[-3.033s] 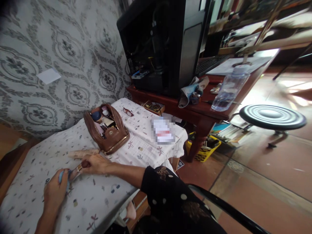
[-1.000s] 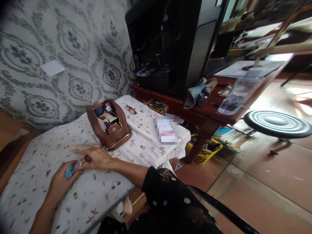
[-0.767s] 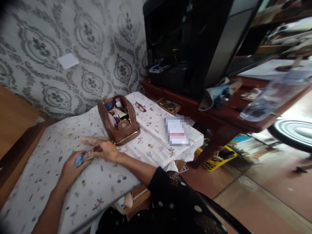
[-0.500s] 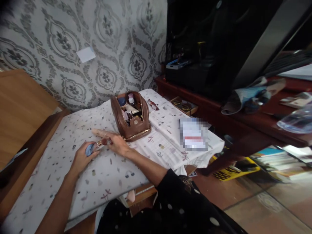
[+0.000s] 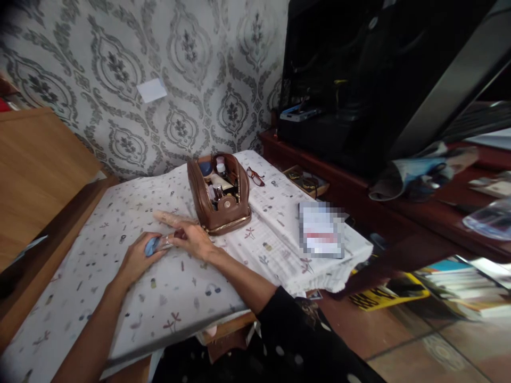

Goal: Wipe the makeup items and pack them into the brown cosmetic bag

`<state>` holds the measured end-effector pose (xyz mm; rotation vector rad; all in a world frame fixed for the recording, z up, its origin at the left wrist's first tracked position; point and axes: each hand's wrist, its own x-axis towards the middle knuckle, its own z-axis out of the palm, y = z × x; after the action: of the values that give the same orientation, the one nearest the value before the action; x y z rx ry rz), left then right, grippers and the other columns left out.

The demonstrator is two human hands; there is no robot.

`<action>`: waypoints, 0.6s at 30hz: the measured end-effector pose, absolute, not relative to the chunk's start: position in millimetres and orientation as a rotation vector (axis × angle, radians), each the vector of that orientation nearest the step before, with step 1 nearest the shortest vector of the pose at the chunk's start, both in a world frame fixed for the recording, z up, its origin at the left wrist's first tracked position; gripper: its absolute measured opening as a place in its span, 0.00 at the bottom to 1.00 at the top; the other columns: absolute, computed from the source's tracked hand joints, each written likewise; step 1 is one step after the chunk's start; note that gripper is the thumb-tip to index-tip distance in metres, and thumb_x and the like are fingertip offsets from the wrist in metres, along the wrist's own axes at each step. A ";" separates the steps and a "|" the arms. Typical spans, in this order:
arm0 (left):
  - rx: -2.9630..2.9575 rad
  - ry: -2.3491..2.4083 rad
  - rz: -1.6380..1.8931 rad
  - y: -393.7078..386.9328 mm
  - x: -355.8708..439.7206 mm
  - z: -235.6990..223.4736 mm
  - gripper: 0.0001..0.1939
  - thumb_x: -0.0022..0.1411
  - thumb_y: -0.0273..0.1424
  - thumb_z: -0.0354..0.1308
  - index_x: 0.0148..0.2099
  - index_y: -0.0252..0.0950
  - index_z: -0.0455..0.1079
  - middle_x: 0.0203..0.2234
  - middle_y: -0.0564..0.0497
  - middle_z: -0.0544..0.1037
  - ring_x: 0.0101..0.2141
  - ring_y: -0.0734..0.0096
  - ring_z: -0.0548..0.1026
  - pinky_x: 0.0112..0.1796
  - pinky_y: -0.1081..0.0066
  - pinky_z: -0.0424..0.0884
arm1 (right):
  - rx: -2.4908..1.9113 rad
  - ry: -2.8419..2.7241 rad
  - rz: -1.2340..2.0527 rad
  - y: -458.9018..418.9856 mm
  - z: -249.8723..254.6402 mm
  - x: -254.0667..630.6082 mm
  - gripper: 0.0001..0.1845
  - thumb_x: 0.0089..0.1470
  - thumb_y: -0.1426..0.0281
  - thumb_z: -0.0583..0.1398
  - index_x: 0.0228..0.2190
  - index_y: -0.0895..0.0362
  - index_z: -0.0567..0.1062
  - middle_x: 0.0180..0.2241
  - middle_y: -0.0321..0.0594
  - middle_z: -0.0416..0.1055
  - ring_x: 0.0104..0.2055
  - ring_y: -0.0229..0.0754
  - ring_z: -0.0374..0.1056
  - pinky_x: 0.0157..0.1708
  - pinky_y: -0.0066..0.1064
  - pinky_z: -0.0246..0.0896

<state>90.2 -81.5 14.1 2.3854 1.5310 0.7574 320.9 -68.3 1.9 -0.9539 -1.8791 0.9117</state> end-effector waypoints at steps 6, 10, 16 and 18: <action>2.407 1.541 0.778 -80.6 88.4 11.9 0.14 0.59 0.39 0.62 0.47 0.41 0.71 0.40 0.50 0.76 0.41 0.61 0.75 0.44 0.64 0.71 | -0.905 -1.929 0.839 -63.1 -1.8 319.3 0.21 0.56 0.67 0.65 0.51 0.54 0.76 0.44 0.43 0.77 0.45 0.45 0.72 0.49 0.39 0.68; 2.410 1.538 0.780 -80.9 88.6 11.9 0.14 0.59 0.37 0.63 0.47 0.41 0.71 0.40 0.50 0.76 0.41 0.60 0.76 0.43 0.63 0.71 | -0.809 -1.980 0.871 -61.4 -6.7 317.9 0.24 0.55 0.73 0.64 0.55 0.52 0.74 0.46 0.42 0.75 0.41 0.42 0.72 0.44 0.37 0.69; 2.405 1.533 0.775 -81.6 88.1 10.6 0.15 0.59 0.39 0.62 0.47 0.41 0.70 0.40 0.51 0.76 0.41 0.61 0.76 0.43 0.64 0.70 | -0.869 -2.016 0.887 -66.7 -7.6 318.0 0.30 0.53 0.75 0.64 0.57 0.50 0.71 0.45 0.40 0.75 0.40 0.42 0.71 0.43 0.36 0.68; 2.407 1.527 0.769 -81.4 87.7 10.1 0.15 0.59 0.39 0.62 0.47 0.41 0.70 0.40 0.51 0.76 0.42 0.61 0.76 0.44 0.64 0.70 | -0.886 -1.995 0.885 -67.3 -7.5 317.7 0.26 0.55 0.73 0.64 0.55 0.50 0.72 0.45 0.40 0.75 0.40 0.42 0.72 0.43 0.36 0.68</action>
<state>87.7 -81.4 10.1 2.4072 1.5271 0.7688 317.7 -67.3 -7.5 -0.8860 -1.9952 0.8854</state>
